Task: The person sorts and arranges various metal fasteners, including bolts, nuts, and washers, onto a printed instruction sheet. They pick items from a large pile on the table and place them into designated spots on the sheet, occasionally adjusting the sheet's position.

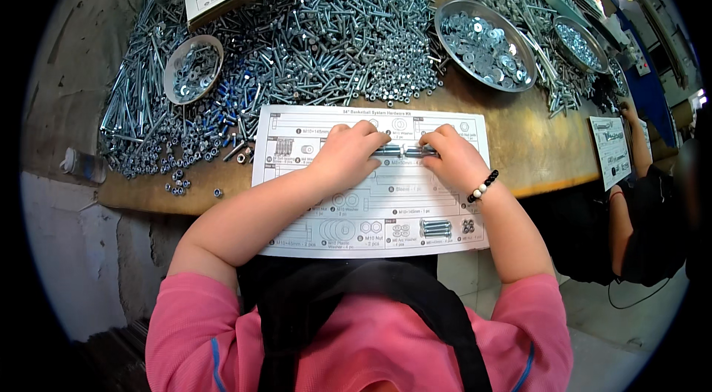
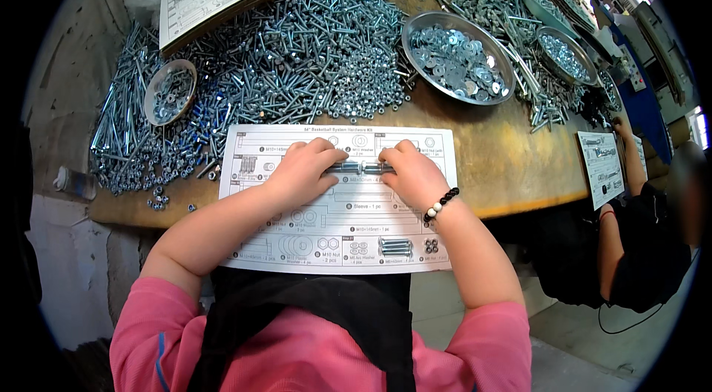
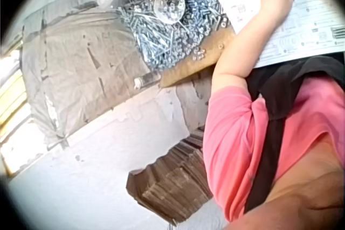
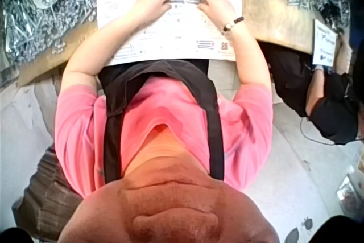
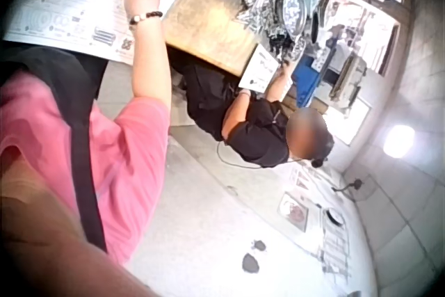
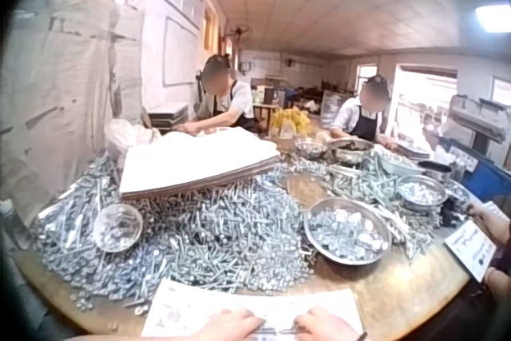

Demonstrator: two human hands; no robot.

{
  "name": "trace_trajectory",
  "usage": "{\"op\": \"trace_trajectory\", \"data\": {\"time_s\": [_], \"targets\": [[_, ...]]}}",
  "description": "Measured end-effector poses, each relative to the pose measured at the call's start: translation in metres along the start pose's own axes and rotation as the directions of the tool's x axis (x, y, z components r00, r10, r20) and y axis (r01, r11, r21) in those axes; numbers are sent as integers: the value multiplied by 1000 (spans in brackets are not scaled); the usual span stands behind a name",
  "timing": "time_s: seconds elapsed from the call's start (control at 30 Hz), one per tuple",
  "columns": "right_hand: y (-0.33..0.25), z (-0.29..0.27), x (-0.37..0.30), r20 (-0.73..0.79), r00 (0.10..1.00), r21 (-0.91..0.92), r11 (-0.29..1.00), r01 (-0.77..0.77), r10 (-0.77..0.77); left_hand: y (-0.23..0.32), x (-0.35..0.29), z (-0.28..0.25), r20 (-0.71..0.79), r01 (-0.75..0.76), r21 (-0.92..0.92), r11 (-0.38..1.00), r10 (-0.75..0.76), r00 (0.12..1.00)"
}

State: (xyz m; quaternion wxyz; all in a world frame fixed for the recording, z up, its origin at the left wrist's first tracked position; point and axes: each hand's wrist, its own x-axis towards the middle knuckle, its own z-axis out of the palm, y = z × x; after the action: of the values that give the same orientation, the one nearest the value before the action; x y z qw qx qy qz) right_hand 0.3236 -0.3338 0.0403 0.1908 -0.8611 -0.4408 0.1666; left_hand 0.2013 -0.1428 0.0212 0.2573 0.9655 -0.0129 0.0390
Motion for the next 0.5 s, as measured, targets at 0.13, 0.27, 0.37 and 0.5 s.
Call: {"op": "trace_trajectory", "data": {"time_s": [0.13, 0.27, 0.37, 0.5], "targets": [[19, -17, 7, -135, 990, 28, 998, 49, -45, -14, -11, -32, 16, 13, -63, 998, -12, 1000], [40, -49, 31, -332, 943, 94, 995, 42, -8, -43, -33, -51, -37, 27, 175, 984, -21, 999], [76, -69, 63, -521, 851, -56, 998, 41, -64, -53, -47, -53, -11, 62, 291, 955, -61, 998], [106, -92, 99, -481, 868, -236, 934, -267, 126, -54, -52, -49, -1, 79, 277, 957, -82, 997]]}}
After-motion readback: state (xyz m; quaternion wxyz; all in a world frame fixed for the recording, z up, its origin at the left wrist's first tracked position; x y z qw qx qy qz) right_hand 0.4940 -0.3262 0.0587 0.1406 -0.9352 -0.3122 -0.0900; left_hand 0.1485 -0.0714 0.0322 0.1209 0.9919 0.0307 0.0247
